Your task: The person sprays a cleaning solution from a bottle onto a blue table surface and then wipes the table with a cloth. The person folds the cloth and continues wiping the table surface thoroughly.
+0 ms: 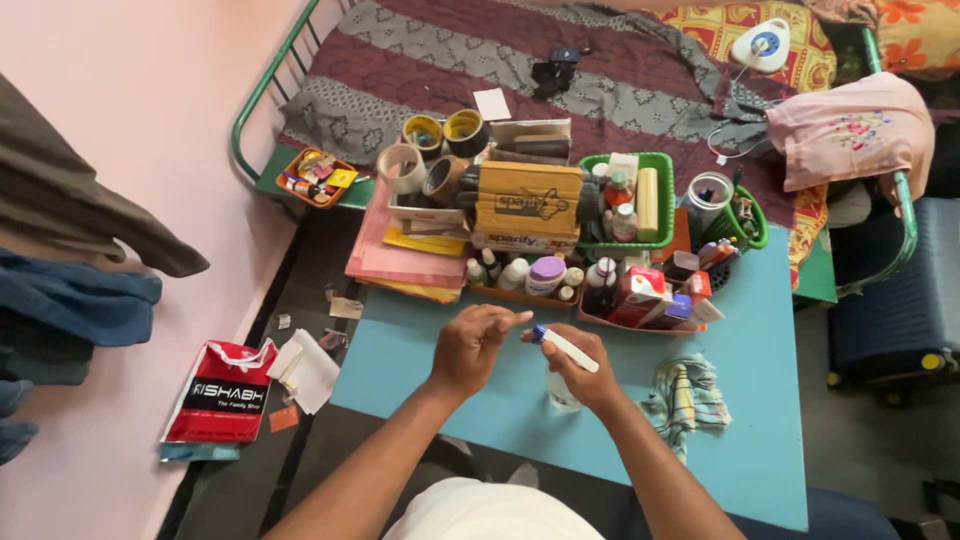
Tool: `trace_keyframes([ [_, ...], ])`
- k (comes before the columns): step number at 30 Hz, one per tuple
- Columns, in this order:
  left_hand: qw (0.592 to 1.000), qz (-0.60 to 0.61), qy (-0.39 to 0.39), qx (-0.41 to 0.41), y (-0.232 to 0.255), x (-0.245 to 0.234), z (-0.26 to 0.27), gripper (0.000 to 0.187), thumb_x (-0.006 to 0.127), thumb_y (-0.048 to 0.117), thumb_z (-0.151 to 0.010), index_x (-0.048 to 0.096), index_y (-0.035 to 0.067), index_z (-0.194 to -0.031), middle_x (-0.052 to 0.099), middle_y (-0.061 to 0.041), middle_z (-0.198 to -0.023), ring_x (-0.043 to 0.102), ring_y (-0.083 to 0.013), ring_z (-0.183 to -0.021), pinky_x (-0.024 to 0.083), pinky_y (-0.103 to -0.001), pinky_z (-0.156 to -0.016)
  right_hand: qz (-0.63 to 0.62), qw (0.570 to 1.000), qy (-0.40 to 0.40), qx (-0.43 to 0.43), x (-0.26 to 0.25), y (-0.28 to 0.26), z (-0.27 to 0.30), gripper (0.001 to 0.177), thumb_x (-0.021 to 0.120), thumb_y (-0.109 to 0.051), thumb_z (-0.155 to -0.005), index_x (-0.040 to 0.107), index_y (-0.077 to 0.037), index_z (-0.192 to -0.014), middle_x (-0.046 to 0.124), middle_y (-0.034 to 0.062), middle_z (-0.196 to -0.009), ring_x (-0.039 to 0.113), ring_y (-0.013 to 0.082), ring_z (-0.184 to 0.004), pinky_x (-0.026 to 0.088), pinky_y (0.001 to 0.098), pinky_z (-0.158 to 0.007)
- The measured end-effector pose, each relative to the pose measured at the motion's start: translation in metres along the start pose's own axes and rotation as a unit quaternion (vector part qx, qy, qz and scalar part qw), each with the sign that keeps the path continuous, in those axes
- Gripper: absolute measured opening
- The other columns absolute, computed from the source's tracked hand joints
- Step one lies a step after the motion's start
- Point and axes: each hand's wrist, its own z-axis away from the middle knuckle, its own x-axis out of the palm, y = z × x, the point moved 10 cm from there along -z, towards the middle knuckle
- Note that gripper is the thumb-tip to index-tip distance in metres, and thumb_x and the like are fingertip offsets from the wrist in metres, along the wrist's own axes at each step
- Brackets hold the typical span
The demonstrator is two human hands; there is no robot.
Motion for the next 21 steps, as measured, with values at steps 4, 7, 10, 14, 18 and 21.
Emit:
trace_keyframes([
  [4,0.972,-0.188,-0.005,0.142,0.014,-0.022,0.009,0.039,0.057,0.023,-0.104,0.063,0.016,-0.142,0.067,-0.001,-0.144,0.06,-0.0276,-0.126,0.051,-0.04,-0.106,0.019,0.997,-0.008,-0.075,0.014,-0.047,0.002,0.066,0.051,-0.063,-0.099,0.075,-0.002,-0.106,0.073,0.0043,-0.087,0.058,0.0092,-0.059,0.049,0.0254,-0.056],
  [7,0.949,-0.289,-0.058,0.113,-0.007,-0.024,0.011,0.074,0.055,0.012,-0.089,0.037,0.01,-0.161,0.046,-0.004,-0.162,0.044,-0.0313,-0.146,0.042,-0.044,-0.111,0.048,0.994,-0.005,-0.095,0.031,-0.068,-0.002,0.074,0.039,-0.07,-0.101,0.074,-0.004,-0.1,0.072,0.0044,-0.087,0.062,0.009,-0.062,0.051,0.0247,-0.058],
  [10,0.957,-0.259,-0.058,0.118,-0.015,-0.041,0.015,0.084,0.06,0.019,-0.089,0.021,0.009,-0.162,0.033,-0.012,-0.165,0.031,-0.0345,-0.151,0.033,-0.048,-0.116,0.071,0.997,0.01,-0.02,0.05,-0.064,-0.006,0.072,0.04,-0.064,-0.1,0.079,-0.004,-0.093,0.064,0.0065,-0.069,0.054,0.0132,-0.062,0.044,0.0293,-0.057],
  [14,0.998,-0.03,-0.038,0.039,-0.052,-0.066,0.022,0.07,0.051,0.027,-0.098,0.032,0.006,-0.162,0.04,-0.013,-0.167,0.036,-0.0305,-0.152,0.036,-0.044,-0.118,0.163,0.984,0.06,-0.041,0.076,-0.08,-0.014,0.063,0.043,-0.052,-0.108,0.07,-0.006,-0.075,0.06,0.0049,-0.067,0.055,0.0141,-0.069,0.045,0.033,-0.076],
  [18,0.802,0.561,-0.006,-0.204,-0.125,-0.059,0.026,0.06,0.036,0.04,-0.105,0.049,0.004,-0.152,0.057,-0.013,-0.152,0.055,-0.0258,-0.138,0.046,-0.037,-0.109,0.134,0.985,0.111,0.018,0.098,-0.079,-0.025,0.052,0.05,-0.045,-0.102,0.072,-0.005,-0.078,0.061,0.0062,-0.069,0.054,0.0168,-0.068,0.043,0.0347,-0.064],
  [21,0.683,0.655,0.036,-0.322,-0.174,-0.045,0.042,0.05,0.038,0.04,-0.106,0.064,0.005,-0.13,0.071,-0.01,-0.128,0.068,-0.0219,-0.116,0.054,-0.033,-0.097,0.122,0.983,0.118,0.071,0.112,-0.068,-0.024,0.051,0.052,-0.044,-0.1,0.074,-0.005,-0.076,0.053,0.0063,-0.068,0.049,0.0172,-0.064,0.039,0.0357,-0.059],
])
